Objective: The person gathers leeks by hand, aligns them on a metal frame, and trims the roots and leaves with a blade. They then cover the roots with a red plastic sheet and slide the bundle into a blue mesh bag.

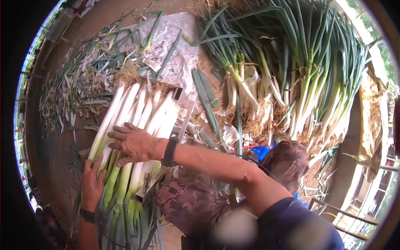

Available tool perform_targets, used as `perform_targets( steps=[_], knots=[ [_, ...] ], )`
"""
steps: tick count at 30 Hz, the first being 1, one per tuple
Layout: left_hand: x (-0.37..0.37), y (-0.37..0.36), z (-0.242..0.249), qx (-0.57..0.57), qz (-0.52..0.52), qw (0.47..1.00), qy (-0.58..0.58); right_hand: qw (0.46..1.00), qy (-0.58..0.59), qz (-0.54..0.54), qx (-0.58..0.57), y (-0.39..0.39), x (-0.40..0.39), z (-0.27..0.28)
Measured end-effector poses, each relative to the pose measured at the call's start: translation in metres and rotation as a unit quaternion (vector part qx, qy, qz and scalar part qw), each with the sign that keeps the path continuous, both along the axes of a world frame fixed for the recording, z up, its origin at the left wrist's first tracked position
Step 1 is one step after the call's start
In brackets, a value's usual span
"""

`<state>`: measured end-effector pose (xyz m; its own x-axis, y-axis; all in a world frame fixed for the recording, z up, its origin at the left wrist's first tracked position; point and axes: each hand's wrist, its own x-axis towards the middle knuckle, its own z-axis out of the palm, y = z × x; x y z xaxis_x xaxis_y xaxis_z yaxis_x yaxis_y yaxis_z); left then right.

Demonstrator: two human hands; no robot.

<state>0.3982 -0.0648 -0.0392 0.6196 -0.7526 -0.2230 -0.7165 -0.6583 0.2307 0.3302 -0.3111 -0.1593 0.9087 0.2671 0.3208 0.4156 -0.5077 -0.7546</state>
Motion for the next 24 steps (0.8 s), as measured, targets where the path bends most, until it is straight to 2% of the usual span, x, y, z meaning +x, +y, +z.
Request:
perform_targets(
  steps=[1,3,4,6,7,8,9,10,11,13,14,15,16,17,18,19,20,21,22,23,24],
  knots=[
    [0.0,-0.001,0.001,0.009,0.002,1.0,0.011,0.995,-0.053,-0.026,0.076,-0.008,-0.006,0.006],
    [-0.002,0.002,0.003,0.023,0.013,1.0,0.013,0.959,-0.172,-0.188,0.122,-0.038,-0.029,0.006],
    [-0.002,0.003,0.0,0.039,0.03,0.999,0.009,0.941,-0.183,-0.263,0.114,-0.064,-0.046,-0.001],
    [0.001,0.005,-0.003,0.04,0.02,0.999,0.014,0.914,-0.098,-0.372,0.128,-0.121,-0.083,-0.033],
    [0.003,0.007,-0.004,0.042,0.013,0.999,0.009,0.885,0.008,-0.454,0.105,-0.15,-0.103,-0.054],
    [0.005,0.011,-0.006,0.041,0.013,0.999,0.01,0.856,0.025,-0.516,-0.006,-0.186,-0.117,-0.1],
    [0.004,0.008,-0.007,0.042,0.013,0.999,0.009,0.822,0.106,-0.55,-0.105,-0.218,-0.138,-0.125],
    [0.002,0.005,-0.005,0.038,0.011,0.999,0.009,0.799,0.231,-0.532,-0.158,-0.252,-0.157,-0.15],
    [0.001,0.003,-0.003,0.034,0.01,0.999,0.008,0.729,0.323,-0.559,-0.227,-0.279,-0.174,-0.2],
    [-0.002,0.001,-0.002,0.038,0.005,0.999,-0.006,0.725,0.301,-0.469,-0.406,-0.295,-0.217,-0.22],
    [-0.003,0.0,-0.002,0.039,0.0,0.999,-0.016,0.728,0.297,-0.468,-0.403,-0.3,-0.213,-0.217],
    [-0.005,-0.001,0.0,0.041,0.004,0.999,-0.019,0.762,0.42,-0.399,-0.29,-0.308,-0.206,-0.208],
    [-0.007,-0.004,0.002,0.053,0.009,0.998,-0.018,0.768,0.531,-0.316,-0.167,-0.308,-0.203,-0.192],
    [-0.008,-0.006,0.004,0.064,0.015,0.998,-0.018,0.805,0.498,-0.321,0.04,-0.292,-0.214,-0.177],
    [-0.009,-0.007,0.005,0.064,0.018,0.998,-0.022,0.807,0.44,-0.309,0.245,-0.276,-0.221,-0.16],
    [-0.01,-0.008,0.005,0.058,0.012,0.998,-0.025,0.853,0.415,-0.216,0.23,-0.274,-0.225,-0.236],
    [-0.011,-0.008,0.006,0.052,0.005,0.998,-0.028,0.733,0.493,-0.224,0.411,-0.25,-0.21,-0.202],
    [-0.011,-0.009,0.01,0.054,0.006,0.998,-0.035,0.669,0.464,-0.246,0.526,-0.217,-0.206,-0.165],
    [-0.012,-0.011,0.011,0.045,-0.006,0.998,-0.042,0.728,0.494,-0.122,0.459,-0.215,-0.2,-0.174],
    [-0.014,-0.011,0.009,0.034,-0.02,0.998,-0.045,0.753,0.485,-0.18,0.405,-0.199,-0.199,-0.203],
    [-0.013,-0.008,0.006,0.028,-0.022,0.998,-0.051,0.82,0.438,-0.194,0.314,-0.187,-0.204,-0.18]
  ],
)
